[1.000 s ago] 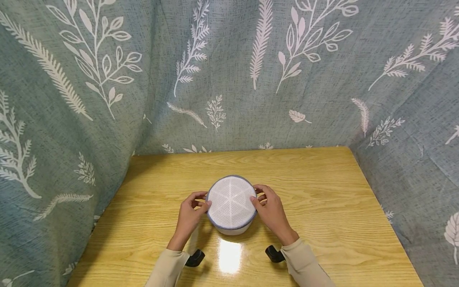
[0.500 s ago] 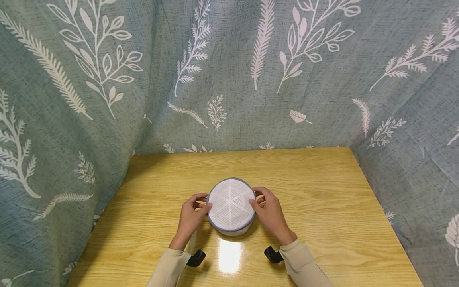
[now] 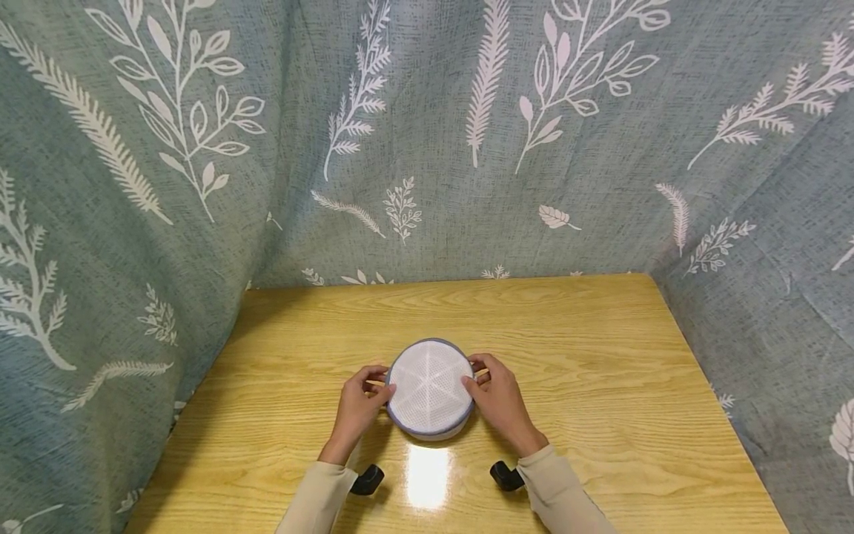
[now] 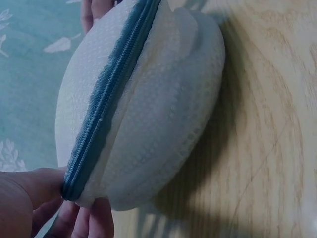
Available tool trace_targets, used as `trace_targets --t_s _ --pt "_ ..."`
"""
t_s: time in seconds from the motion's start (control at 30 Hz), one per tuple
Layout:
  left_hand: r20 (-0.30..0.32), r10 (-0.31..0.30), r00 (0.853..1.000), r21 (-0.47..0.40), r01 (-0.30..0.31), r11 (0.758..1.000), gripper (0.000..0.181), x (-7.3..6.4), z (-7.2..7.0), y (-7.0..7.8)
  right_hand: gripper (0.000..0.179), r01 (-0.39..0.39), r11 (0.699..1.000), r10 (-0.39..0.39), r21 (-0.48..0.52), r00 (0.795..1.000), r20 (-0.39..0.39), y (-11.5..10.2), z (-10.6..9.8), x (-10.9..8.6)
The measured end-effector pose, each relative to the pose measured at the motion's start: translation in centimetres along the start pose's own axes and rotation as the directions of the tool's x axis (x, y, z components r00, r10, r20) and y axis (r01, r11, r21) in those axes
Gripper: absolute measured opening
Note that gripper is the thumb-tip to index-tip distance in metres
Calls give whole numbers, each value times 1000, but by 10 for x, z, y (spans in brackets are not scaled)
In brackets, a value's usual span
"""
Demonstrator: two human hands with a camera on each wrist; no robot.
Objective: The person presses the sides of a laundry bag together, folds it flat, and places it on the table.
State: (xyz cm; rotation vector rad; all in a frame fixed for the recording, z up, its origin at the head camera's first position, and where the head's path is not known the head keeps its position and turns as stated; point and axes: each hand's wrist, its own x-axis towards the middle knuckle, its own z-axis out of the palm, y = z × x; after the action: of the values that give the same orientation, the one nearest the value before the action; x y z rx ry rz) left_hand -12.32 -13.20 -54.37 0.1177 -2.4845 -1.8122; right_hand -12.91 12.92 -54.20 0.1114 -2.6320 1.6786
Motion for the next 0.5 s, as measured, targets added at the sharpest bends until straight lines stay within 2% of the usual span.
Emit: trace_targets --t_s 0.5 --pt "18 0 1000 56 -1 998 30 3 2 -11 30 41 999 -41 -19 999 10 13 4 0"
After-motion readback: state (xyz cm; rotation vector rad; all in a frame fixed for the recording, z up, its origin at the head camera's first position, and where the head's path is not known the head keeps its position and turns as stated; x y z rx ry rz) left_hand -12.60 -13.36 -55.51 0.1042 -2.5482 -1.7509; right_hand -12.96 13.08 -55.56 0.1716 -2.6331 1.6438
